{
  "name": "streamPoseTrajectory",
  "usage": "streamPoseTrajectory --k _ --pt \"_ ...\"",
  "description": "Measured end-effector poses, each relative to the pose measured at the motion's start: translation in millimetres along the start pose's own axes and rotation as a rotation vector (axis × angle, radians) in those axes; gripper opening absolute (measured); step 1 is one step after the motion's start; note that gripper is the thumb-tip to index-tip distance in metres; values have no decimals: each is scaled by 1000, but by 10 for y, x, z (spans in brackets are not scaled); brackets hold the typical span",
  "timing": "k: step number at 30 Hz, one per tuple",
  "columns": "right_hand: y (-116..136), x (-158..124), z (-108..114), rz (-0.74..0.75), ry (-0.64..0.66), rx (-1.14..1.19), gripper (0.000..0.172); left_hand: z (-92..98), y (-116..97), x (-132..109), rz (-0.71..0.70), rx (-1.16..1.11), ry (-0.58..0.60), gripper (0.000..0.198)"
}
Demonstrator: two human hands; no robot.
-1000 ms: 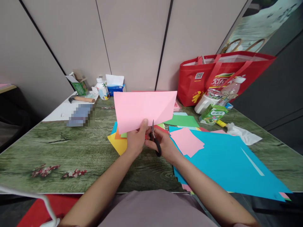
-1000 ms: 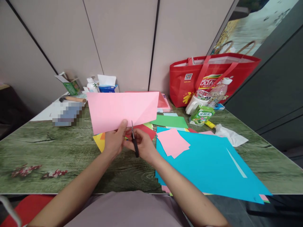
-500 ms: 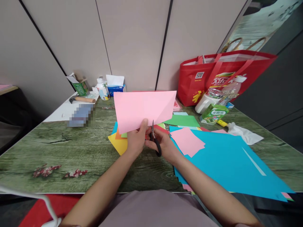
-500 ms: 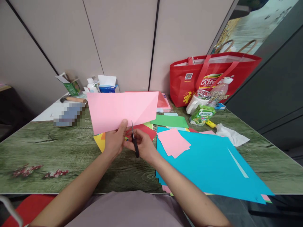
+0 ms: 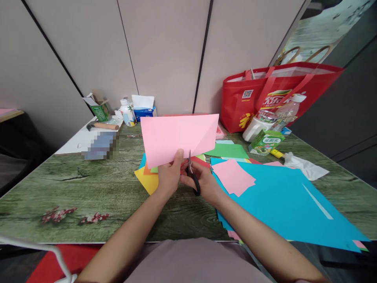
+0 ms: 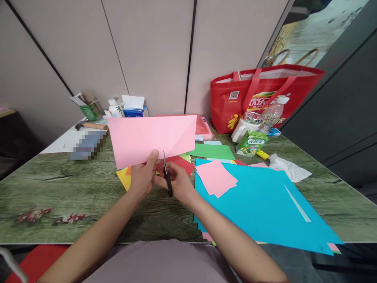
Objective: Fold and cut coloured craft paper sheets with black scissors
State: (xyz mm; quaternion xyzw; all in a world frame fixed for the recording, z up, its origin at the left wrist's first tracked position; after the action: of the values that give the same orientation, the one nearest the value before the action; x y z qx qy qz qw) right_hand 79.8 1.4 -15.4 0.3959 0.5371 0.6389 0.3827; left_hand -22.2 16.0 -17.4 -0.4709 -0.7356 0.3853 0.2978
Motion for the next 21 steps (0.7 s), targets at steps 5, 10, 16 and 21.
streamPoseTrajectory --k 5,10,16,21 --pt "-9 1 -4 5 -12 7 38 0 -1 2 5 -1 -18 34" --pt "-17 3 -10 9 -21 -1 38 12 10 13 -6 29 -25 36" --pt "-26 10 -8 10 -35 -28 39 26 20 21 -12 25 -21 36" --pt "-35 10 -9 13 -38 -4 38 17 10 17 -29 22 -7 35"
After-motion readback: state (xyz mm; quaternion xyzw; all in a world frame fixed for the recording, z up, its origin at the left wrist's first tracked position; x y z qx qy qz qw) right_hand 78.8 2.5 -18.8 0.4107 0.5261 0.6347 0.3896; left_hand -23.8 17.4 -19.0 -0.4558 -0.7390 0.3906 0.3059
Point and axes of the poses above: each hand's wrist, its own x-axis towards the middle knuckle, its own z-axis out of the back of the hand, y = z × x, the point moved 4 cm from there along x, towards the middle knuckle, and after that the axes turned 13 degrees about -x, right-handed, at the moved point
